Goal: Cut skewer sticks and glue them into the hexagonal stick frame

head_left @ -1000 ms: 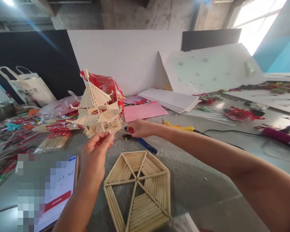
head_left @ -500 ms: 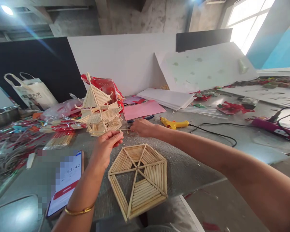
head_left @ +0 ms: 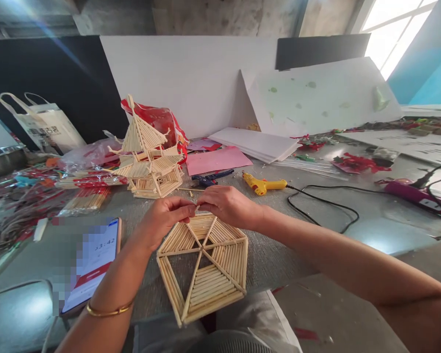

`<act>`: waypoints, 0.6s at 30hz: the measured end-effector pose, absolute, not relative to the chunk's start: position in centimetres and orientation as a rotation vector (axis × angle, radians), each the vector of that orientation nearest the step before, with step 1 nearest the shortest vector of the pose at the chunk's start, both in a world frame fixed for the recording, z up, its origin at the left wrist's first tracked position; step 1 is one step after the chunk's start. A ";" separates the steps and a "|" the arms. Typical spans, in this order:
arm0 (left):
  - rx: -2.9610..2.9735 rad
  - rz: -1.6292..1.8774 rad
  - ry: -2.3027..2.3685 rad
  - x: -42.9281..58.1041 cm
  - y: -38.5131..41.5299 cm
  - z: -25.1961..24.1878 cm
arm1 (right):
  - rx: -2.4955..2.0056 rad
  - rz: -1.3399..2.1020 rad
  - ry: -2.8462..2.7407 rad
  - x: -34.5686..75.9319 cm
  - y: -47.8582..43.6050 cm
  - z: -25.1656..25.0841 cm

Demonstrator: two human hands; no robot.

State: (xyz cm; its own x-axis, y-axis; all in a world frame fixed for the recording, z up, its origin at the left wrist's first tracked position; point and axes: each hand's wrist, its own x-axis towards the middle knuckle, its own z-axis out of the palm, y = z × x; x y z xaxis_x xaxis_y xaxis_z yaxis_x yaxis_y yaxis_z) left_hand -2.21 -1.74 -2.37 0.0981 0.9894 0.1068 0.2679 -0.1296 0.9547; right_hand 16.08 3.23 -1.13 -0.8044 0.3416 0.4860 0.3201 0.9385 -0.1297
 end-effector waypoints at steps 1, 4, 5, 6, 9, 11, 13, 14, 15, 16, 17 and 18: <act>1.625 1.070 1.323 -2.3 -1.7 -2.5 | -0.487 0.048 -2.582 16.2 3.1 -1.4; 1.898 0.929 1.441 -2.4 -1.8 -2.8 | -0.469 0.083 -2.601 16.5 2.6 -2.2; 1.967 0.866 1.472 -2.3 -1.9 -2.8 | -0.445 0.120 -2.610 16.6 2.5 -2.4; 2.015 0.806 1.494 -2.2 -2.0 -2.8 | -0.410 0.172 -2.625 16.7 2.4 -2.6; 2.036 0.659 1.481 -1.6 -2.8 -2.5 | -0.310 0.394 -2.687 17.2 2.6 -2.3; 2.003 0.623 1.434 -1.2 -3.5 -2.4 | -0.341 0.539 -2.706 17.5 2.9 -1.7; 1.984 0.600 1.381 -1.0 -4.2 -2.5 | -0.464 0.664 -2.677 17.7 3.3 -1.1; 1.980 0.575 1.364 -1.0 -4.4 -2.7 | -0.528 0.717 -2.652 17.8 3.4 -0.9; 1.978 0.535 1.354 -1.0 -4.6 -2.9 | -0.581 0.758 -2.624 17.8 3.6 -0.9; 1.980 0.482 1.350 -1.0 -4.7 -3.0 | -0.617 0.781 -2.605 17.7 3.7 -0.9; 1.983 0.428 1.354 -1.0 -4.7 -3.1 | -0.639 0.785 -2.596 17.7 3.7 -1.0; 1.989 0.370 1.357 -1.0 -4.7 -3.1 | -0.646 0.775 -2.601 17.6 3.8 -1.3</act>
State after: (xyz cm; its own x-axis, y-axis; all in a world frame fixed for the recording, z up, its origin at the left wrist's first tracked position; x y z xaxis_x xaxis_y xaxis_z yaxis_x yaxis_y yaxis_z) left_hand -1.00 -4.69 -3.10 0.4126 0.8997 -0.1427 0.7025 -0.2146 0.6786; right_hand 17.59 3.80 -1.25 -0.8349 0.5141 0.1963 0.3230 0.7465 -0.5817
